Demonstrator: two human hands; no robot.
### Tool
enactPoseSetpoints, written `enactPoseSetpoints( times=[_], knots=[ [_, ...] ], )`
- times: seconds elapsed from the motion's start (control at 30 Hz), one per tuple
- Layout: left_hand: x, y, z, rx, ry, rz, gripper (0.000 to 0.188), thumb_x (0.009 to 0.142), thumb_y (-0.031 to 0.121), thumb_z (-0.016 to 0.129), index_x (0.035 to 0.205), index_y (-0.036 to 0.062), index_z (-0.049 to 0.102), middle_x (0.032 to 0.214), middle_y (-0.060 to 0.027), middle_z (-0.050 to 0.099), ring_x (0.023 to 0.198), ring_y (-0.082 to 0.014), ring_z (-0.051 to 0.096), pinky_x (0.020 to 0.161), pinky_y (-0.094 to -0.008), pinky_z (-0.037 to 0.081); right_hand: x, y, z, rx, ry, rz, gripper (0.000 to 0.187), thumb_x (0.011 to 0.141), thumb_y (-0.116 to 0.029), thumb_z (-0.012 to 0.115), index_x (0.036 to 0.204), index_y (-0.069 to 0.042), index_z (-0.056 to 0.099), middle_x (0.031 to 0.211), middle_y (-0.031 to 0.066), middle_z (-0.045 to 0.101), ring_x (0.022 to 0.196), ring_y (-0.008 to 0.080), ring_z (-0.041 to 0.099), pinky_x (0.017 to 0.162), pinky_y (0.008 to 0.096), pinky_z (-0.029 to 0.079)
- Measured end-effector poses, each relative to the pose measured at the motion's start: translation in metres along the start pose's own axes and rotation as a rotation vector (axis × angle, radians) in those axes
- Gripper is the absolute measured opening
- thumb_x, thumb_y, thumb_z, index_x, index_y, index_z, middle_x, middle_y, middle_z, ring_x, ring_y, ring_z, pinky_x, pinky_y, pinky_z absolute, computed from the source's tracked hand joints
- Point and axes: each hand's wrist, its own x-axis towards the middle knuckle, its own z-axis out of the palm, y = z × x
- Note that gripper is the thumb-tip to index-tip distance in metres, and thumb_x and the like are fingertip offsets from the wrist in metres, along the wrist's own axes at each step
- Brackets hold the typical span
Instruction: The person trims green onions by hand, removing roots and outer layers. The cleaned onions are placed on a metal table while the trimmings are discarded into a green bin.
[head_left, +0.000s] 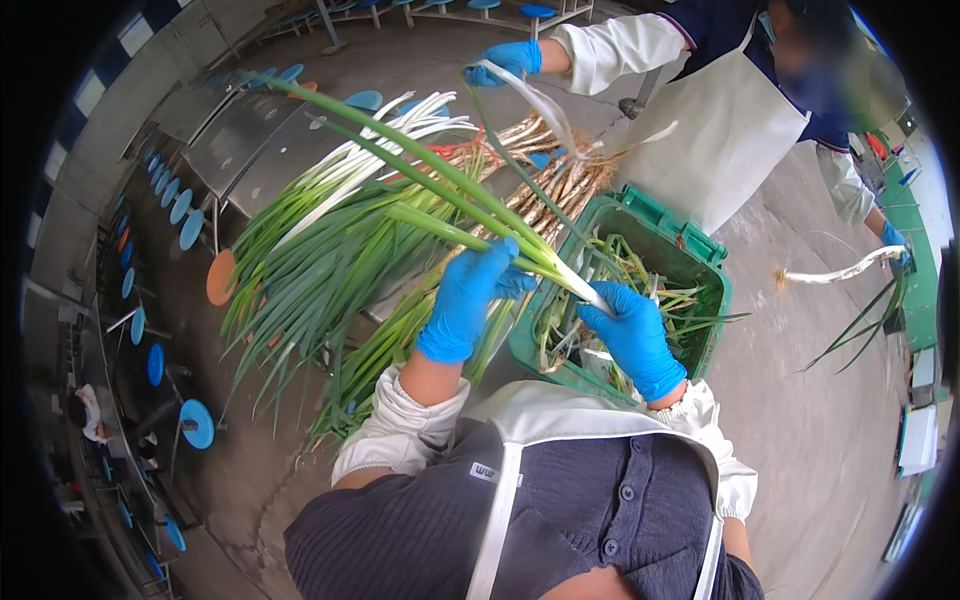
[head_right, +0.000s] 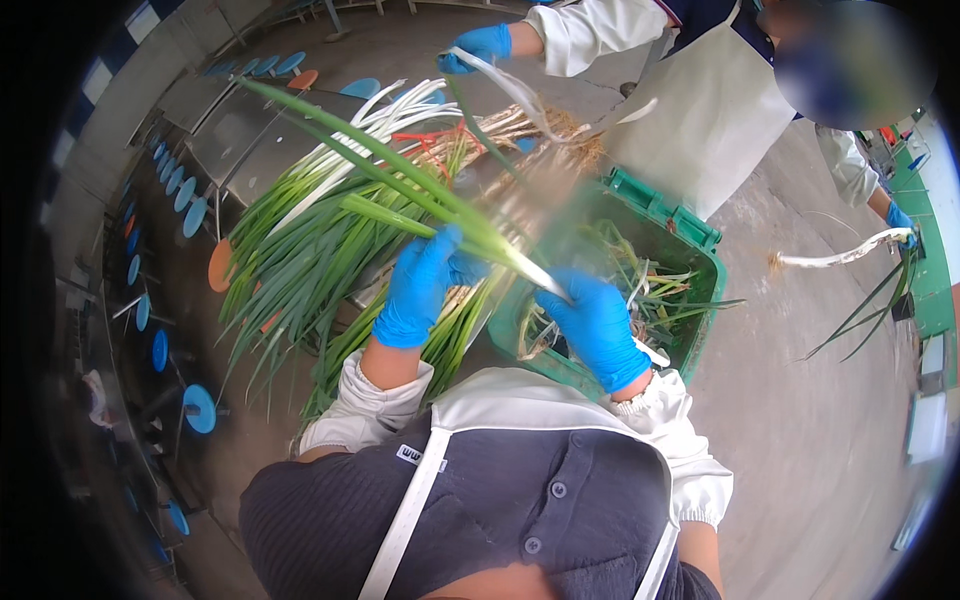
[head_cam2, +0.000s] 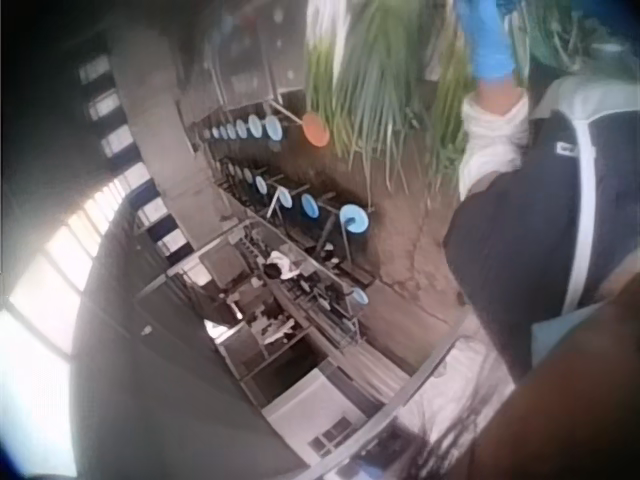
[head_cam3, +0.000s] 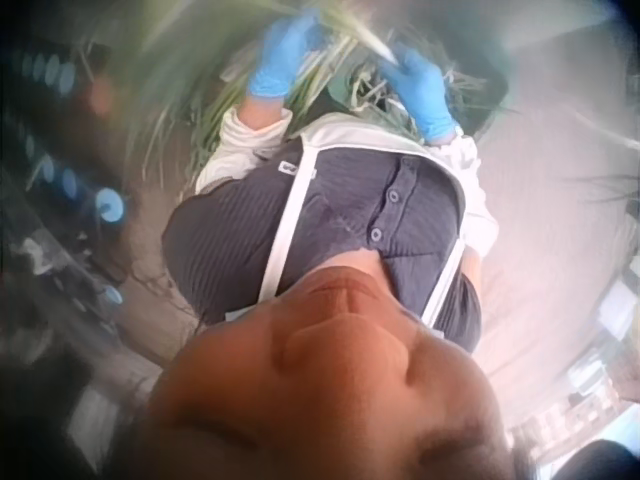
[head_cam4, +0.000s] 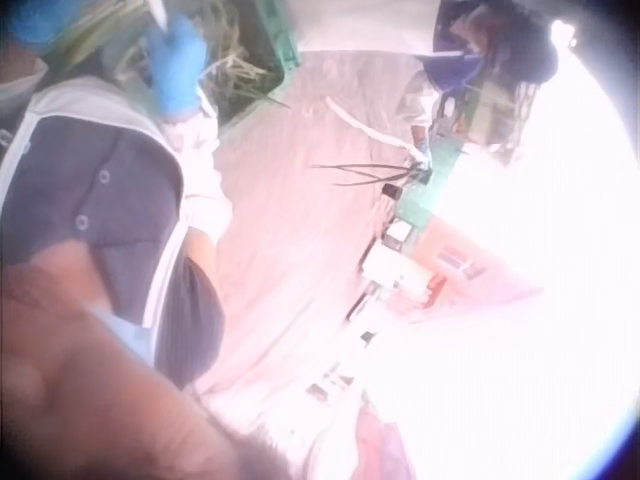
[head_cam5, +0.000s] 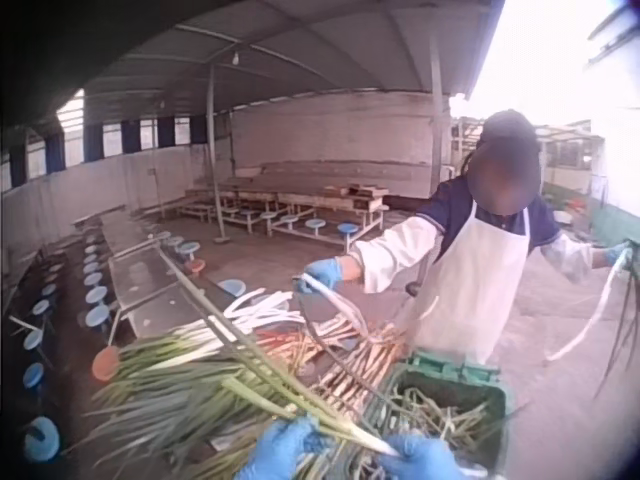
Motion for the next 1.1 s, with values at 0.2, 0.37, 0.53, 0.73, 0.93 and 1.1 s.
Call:
enactPoseSetpoints(
  times=[0.2, 0.37, 0.53, 0.73, 0.93, 1.1],
  knots=[
    [-0.005, -0.028, 0.009, -0.070, -0.009, 0.050, 0.019, 0.089, 0.015, 0.055, 0.100, 0.0004, 0.061, 0.093, -0.0126, 0.066, 0.079, -0.0206, 0.066, 0.070, -0.0320, 0.053, 0.002, 0.014, -0.013, 0.031, 0.131, 0.036, 0.022, 0.080, -0.015, 0.068, 0.098, -0.002, 0.066, 0.078, 0.0160, 0.063, 0.065, 0.0240, 0.060, 0.062, 0.0348, 0.047],
    [-0.011, -0.063, 0.018, -0.090, -0.121, -0.034, 0.013, 0.084, 0.006, 0.057, 0.096, 0.0022, 0.059, 0.092, -0.0125, 0.066, 0.077, -0.0220, 0.065, 0.069, -0.0327, 0.053, -0.004, -0.001, -0.031, 0.255, -0.099, 0.248, 0.025, 0.083, -0.012, 0.069, 0.105, -0.001, 0.063, 0.075, 0.0004, 0.062, 0.062, 0.0055, 0.055, 0.053, 0.0194, 0.042],
    [-0.003, -0.107, 0.029, 0.179, -0.220, -0.277, 0.021, 0.079, 0.006, 0.060, 0.098, -0.0039, 0.059, 0.085, -0.0119, 0.065, 0.076, -0.0175, 0.063, 0.069, -0.0292, 0.051, -0.012, -0.030, -0.052, 0.515, -0.286, 0.332, 0.032, 0.083, -0.016, 0.070, 0.111, -0.001, 0.062, 0.077, 0.0005, 0.062, 0.057, 0.0050, 0.052, 0.049, 0.0191, 0.040],
    [0.031, -0.167, 0.049, 0.258, -0.485, -0.273, 0.013, 0.079, 0.009, 0.060, 0.088, -0.0018, 0.060, 0.076, -0.0091, 0.063, 0.066, -0.0171, 0.061, 0.062, -0.0285, 0.050, -0.007, -0.026, -0.069, 0.466, -0.276, 0.435, 0.030, 0.091, -0.027, 0.061, 0.105, -0.002, 0.066, 0.080, 0.0067, 0.068, 0.059, 0.0103, 0.061, 0.050, 0.0182, 0.045],
    [0.099, -0.218, 0.029, 0.341, -0.231, -0.288, 0.014, 0.084, 0.013, 0.057, 0.083, -0.0001, 0.063, 0.074, -0.0097, 0.065, 0.061, -0.0171, 0.062, 0.053, -0.0282, 0.049, -0.019, -0.028, -0.107, 0.327, -0.283, 0.466, 0.035, 0.090, -0.032, 0.058, 0.105, -0.002, 0.065, 0.076, 0.0076, 0.067, 0.052, 0.0122, 0.062, 0.046, 0.0225, 0.049],
    [0.105, -0.245, 0.054, 0.931, -0.856, -0.228, 0.038, 0.083, 0.036, 0.060, 0.095, 0.0004, 0.067, 0.079, -0.0162, 0.068, 0.065, -0.0236, 0.066, 0.059, -0.0346, 0.052, -0.023, -0.043, -0.126, 0.263, -0.246, 0.408, 0.037, 0.097, -0.033, 0.050, 0.109, -0.002, 0.065, 0.061, 0.0014, 0.060, 0.047, 0.0048, 0.049, 0.043, 0.0175, 0.038]
  ],
)
